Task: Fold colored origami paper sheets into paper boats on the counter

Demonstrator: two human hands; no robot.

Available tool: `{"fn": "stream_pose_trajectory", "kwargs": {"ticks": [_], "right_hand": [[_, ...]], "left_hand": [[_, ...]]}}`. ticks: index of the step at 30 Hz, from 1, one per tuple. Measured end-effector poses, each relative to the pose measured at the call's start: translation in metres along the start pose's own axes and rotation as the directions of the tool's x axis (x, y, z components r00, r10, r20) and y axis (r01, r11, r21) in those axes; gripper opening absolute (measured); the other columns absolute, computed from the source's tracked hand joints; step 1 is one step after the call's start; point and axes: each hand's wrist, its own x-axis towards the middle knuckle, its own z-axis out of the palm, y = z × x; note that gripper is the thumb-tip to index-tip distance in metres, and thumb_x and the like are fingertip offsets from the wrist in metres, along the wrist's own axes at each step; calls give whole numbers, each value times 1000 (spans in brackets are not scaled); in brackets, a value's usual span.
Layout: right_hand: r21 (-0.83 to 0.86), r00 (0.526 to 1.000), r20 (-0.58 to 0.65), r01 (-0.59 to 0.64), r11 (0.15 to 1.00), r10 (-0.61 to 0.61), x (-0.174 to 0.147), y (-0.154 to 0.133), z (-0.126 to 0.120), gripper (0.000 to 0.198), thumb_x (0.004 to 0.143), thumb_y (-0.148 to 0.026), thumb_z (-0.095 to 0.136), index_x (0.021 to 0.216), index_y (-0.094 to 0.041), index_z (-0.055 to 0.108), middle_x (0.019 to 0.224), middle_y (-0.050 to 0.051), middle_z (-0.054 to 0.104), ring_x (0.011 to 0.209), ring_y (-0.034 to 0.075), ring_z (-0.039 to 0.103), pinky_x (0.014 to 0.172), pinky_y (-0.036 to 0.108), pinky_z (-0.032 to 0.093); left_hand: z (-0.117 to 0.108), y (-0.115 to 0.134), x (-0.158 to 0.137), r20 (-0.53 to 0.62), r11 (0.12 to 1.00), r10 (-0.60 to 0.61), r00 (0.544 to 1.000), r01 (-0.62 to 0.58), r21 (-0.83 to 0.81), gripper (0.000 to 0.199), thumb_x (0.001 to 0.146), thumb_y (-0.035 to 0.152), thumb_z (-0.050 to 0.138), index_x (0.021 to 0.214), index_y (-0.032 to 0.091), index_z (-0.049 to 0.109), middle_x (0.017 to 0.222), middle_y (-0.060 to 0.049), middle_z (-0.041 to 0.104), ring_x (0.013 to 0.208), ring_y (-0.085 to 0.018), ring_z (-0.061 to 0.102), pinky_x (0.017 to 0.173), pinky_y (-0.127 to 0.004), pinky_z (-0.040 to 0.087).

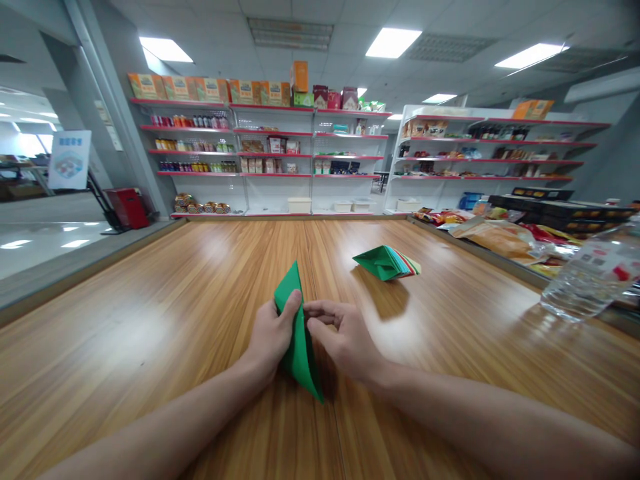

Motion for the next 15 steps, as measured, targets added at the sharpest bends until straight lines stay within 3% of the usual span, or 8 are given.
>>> {"fn": "stream_pose_trajectory", "kwargs": {"ticks": [2, 3, 5, 7, 9, 10, 13, 15], "right_hand": [[-209, 994, -58, 79, 975, -93, 11, 0, -14, 21, 83, -20, 51, 94, -18, 69, 82, 5, 71, 78, 18, 66, 76, 33, 53], [-376, 981, -73, 137, 916, -177, 18, 0, -24, 20, 83, -19, 52, 94, -18, 69, 87, 6, 70, 84, 20, 65, 81, 36, 51], [-716, 955, 2, 208, 666, -297, 34, 3, -48, 21, 81, -17, 53, 94, -17, 70, 100, 11, 67, 100, 26, 58, 93, 43, 41], [-918, 957, -35, 83, 387, -289, 49, 9, -76, 23, 81, -16, 52, 94, -16, 71, 117, 16, 58, 113, 32, 48, 99, 49, 32], [-981, 971, -115, -78, 175, -211, 59, 18, -101, 23, 82, -21, 53, 95, -13, 71, 124, 20, 51, 119, 37, 41, 99, 52, 29], [-984, 978, -157, -143, 109, -134, 62, 23, -112, 25, 83, -23, 52, 96, -12, 70, 121, 21, 52, 117, 37, 42, 97, 50, 31], [-960, 952, -270, -277, 33, 143, 68, 35, -137, 30, 85, -25, 50, 103, -8, 68, 109, 23, 56, 105, 32, 53, 86, 41, 39], [-951, 925, -301, -311, 5, 230, 71, 39, -149, 32, 85, -23, 48, 107, -7, 66, 110, 24, 57, 103, 31, 56, 83, 38, 41]], "left_hand": [[-3, 0, 3, 6, 989, -118, 993, 118, -87, 38, 69, 52, 68, 68, 15, 57, 53, 0, 59, 45, -15, 56, 42, -24, 43], [-5, 0, 4, 5, 981, -158, 987, 158, -115, 39, 69, 52, 69, 70, 15, 57, 55, -2, 62, 45, -16, 58, 42, -25, 44], [-8, 1, 6, -13, 973, -195, 981, 191, -132, 41, 67, 53, 70, 70, 15, 56, 58, -5, 64, 44, -16, 59, 40, -25, 45], [-9, 3, 7, -18, 973, -206, 978, 203, -111, 43, 67, 55, 69, 68, 15, 53, 56, -4, 63, 41, -15, 58, 37, -23, 43], [-9, 6, 6, -6, 973, -222, 975, 221, -68, 45, 67, 58, 68, 66, 17, 51, 51, -3, 60, 37, -14, 55, 34, -22, 39], [-9, 8, 5, -2, 973, -227, 974, 227, -43, 46, 67, 60, 66, 64, 17, 50, 48, -2, 59, 35, -13, 53, 33, -21, 37], [-7, 11, 2, -4, 975, -222, 975, 222, 17, 50, 70, 65, 60, 59, 19, 44, 41, 1, 52, 31, -11, 46, 30, -21, 33], [-7, 13, 0, -4, 976, -215, 977, 215, 28, 52, 72, 67, 57, 56, 20, 41, 38, 3, 48, 29, -11, 43, 30, -21, 31]]}}
